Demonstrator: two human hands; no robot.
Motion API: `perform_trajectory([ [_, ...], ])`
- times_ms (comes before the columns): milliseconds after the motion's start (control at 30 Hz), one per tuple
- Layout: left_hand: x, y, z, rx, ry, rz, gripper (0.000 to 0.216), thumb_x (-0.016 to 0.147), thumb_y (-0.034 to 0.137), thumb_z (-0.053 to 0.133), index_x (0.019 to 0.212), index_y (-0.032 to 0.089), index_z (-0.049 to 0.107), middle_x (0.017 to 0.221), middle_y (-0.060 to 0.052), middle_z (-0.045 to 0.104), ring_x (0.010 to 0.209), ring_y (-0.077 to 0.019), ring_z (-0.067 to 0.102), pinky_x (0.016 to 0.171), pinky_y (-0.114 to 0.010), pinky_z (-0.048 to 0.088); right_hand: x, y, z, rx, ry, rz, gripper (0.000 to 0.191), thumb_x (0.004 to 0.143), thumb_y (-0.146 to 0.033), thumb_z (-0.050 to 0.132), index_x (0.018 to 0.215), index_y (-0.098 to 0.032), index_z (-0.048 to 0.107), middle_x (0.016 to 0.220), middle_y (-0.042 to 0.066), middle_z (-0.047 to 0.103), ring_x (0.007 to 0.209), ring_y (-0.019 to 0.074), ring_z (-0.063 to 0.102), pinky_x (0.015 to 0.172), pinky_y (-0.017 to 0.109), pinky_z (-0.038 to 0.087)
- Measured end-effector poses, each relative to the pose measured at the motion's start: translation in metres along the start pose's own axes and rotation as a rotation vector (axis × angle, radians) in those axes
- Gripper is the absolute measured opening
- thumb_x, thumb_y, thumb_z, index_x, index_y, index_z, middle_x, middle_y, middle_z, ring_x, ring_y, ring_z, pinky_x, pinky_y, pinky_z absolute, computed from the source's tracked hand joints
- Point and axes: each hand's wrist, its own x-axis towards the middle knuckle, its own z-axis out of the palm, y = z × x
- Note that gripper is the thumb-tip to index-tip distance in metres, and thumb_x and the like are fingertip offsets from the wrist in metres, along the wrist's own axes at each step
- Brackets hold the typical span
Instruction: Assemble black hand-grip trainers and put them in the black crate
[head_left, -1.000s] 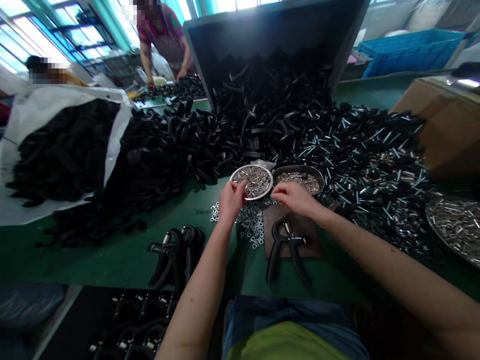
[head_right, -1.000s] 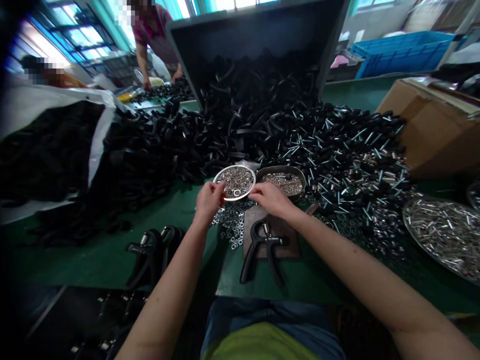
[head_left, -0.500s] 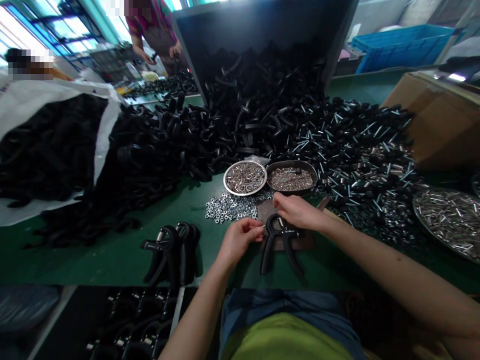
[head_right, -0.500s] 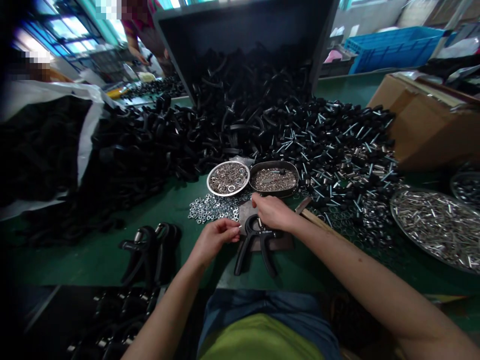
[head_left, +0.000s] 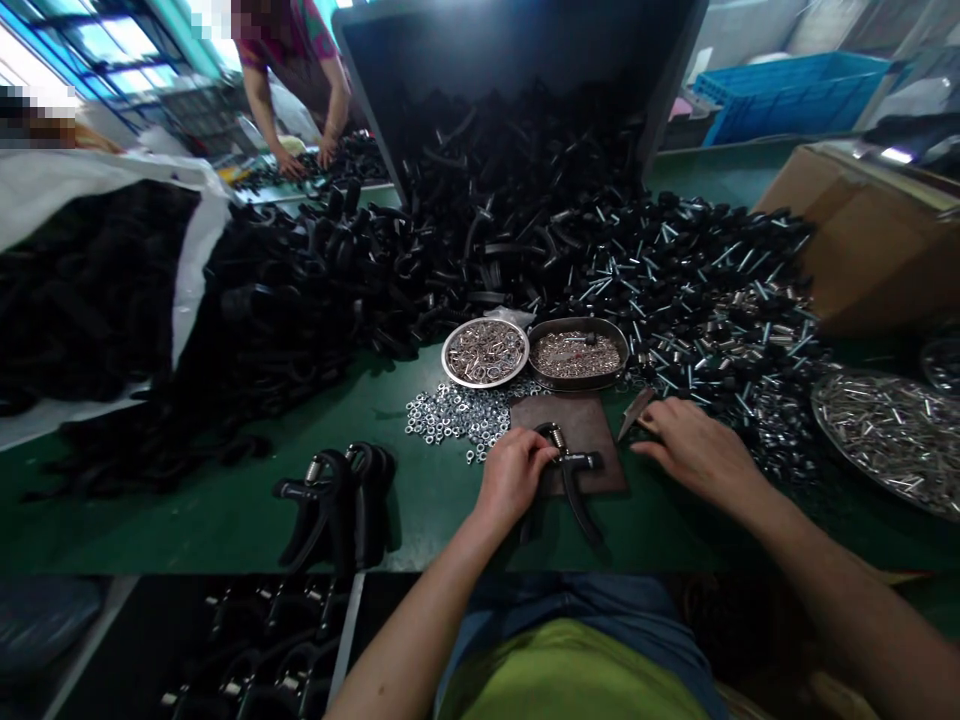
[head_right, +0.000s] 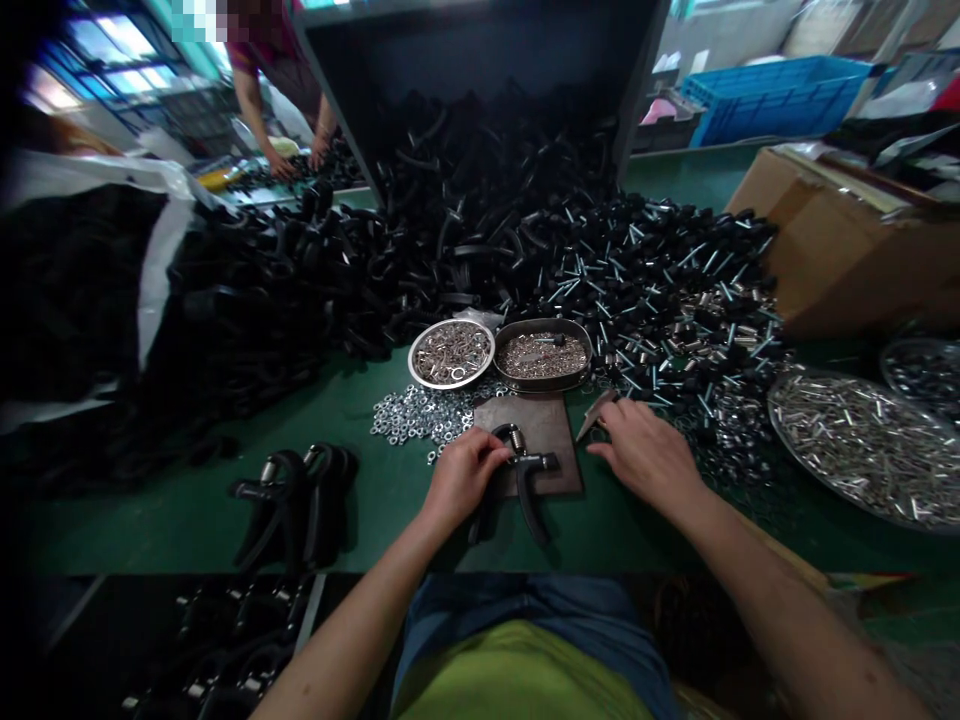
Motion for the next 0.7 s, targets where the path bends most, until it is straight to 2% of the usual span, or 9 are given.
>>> perform_trajectory([
  [100, -0.002, 0.0, 0.001, 0.116, 0.025, 0.086, 0.012, 0.086, 0.025, 0.055, 0.079, 0.018, 0.062, 0.08, -0.003, 0.061, 0.078, -0.0157, 0.056, 0.071, -0.026, 0.042, -0.026, 0.022, 0.018, -0.111, 0.003, 0.112, 0.025, 0.078, -0.04, 0.061, 0.084, -0.019, 0.05, 0.084, 0.007, 0.055, 0.081, 0.0231, 0.053, 0.062, 0.032, 0.038],
  [233, -0.006, 0.0, 0.004, 0.395, 0.011, 0.248, 0.019, 0.09, 0.027, 0.047, 0.083, 0.018, 0.062, 0.084, -0.006, 0.06, 0.082, -0.0188, 0.054, 0.073, -0.029, 0.042, -0.036, 0.026, 0.032, -0.169, 0.048, 0.175, 0.015, 0.085, -0.032, 0.052, 0.083, -0.018, 0.051, 0.08, 0.008, 0.055, 0.078, 0.0243, 0.052, 0.06, 0.034, 0.036],
  [333, -0.008, 0.002, 0.006, 0.513, -0.051, 0.326, 0.023, 0.092, 0.029, 0.042, 0.084, 0.02, 0.062, 0.084, -0.006, 0.06, 0.083, -0.0189, 0.053, 0.072, -0.029, 0.042, -0.035, 0.022, 0.028, -0.206, 0.105, 0.183, 0.017, 0.089, -0.026, 0.042, 0.088, -0.015, 0.055, 0.083, 0.011, 0.056, 0.077, 0.0252, 0.054, 0.059, 0.036, 0.036],
  [400, -0.011, 0.003, 0.004, 0.523, -0.075, 0.328, 0.026, 0.093, 0.031, 0.04, 0.084, 0.021, 0.063, 0.083, -0.006, 0.06, 0.082, -0.0186, 0.052, 0.07, -0.029, 0.042, -0.033, 0.018, 0.019, -0.2, 0.124, 0.183, 0.025, 0.091, -0.025, 0.036, 0.101, -0.015, 0.057, 0.087, 0.012, 0.058, 0.073, 0.0247, 0.056, 0.057, 0.036, 0.037],
  [500, -0.019, 0.007, 0.0, 0.516, -0.082, 0.295, 0.028, 0.093, 0.033, 0.038, 0.092, 0.024, 0.064, 0.088, -0.006, 0.06, 0.082, -0.0185, 0.051, 0.07, -0.029, 0.042, -0.029, 0.005, 0.0, -0.015, 0.15, 0.188, 0.035, 0.092, -0.029, 0.032, 0.12, -0.021, 0.053, 0.097, 0.011, 0.061, 0.072, 0.0235, 0.06, 0.057, 0.036, 0.042],
  [567, -0.027, 0.01, -0.004, 0.532, -0.073, 0.24, 0.027, 0.093, 0.03, 0.039, 0.106, 0.028, 0.062, 0.095, -0.006, 0.058, 0.085, -0.0185, 0.051, 0.068, -0.028, 0.043, -0.024, -0.01, -0.011, 0.253, 0.194, 0.154, 0.038, 0.093, -0.031, 0.031, 0.125, -0.024, 0.05, 0.108, 0.01, 0.062, 0.085, 0.0228, 0.062, 0.067, 0.035, 0.048],
  [633, -0.036, 0.013, -0.005, 0.551, -0.072, 0.17, 0.033, 0.091, 0.026, 0.04, 0.12, 0.033, 0.055, 0.099, -0.007, 0.056, 0.087, -0.0193, 0.052, 0.064, -0.027, 0.043, -0.017, -0.026, -0.015, 0.472, 0.212, 0.084, 0.04, 0.094, -0.03, 0.03, 0.129, -0.023, 0.047, 0.119, 0.009, 0.06, 0.102, 0.0216, 0.059, 0.083, 0.035, 0.048],
  [700, -0.042, 0.016, -0.006, 0.552, -0.091, 0.105, 0.041, 0.089, 0.024, 0.042, 0.128, 0.035, 0.049, 0.101, -0.008, 0.055, 0.085, -0.0199, 0.054, 0.059, -0.026, 0.043, -0.011, -0.039, -0.012, 0.534, 0.15, 0.025, 0.041, 0.094, -0.029, 0.029, 0.131, -0.022, 0.046, 0.123, 0.008, 0.06, 0.109, 0.0208, 0.057, 0.09, 0.035, 0.046],
])
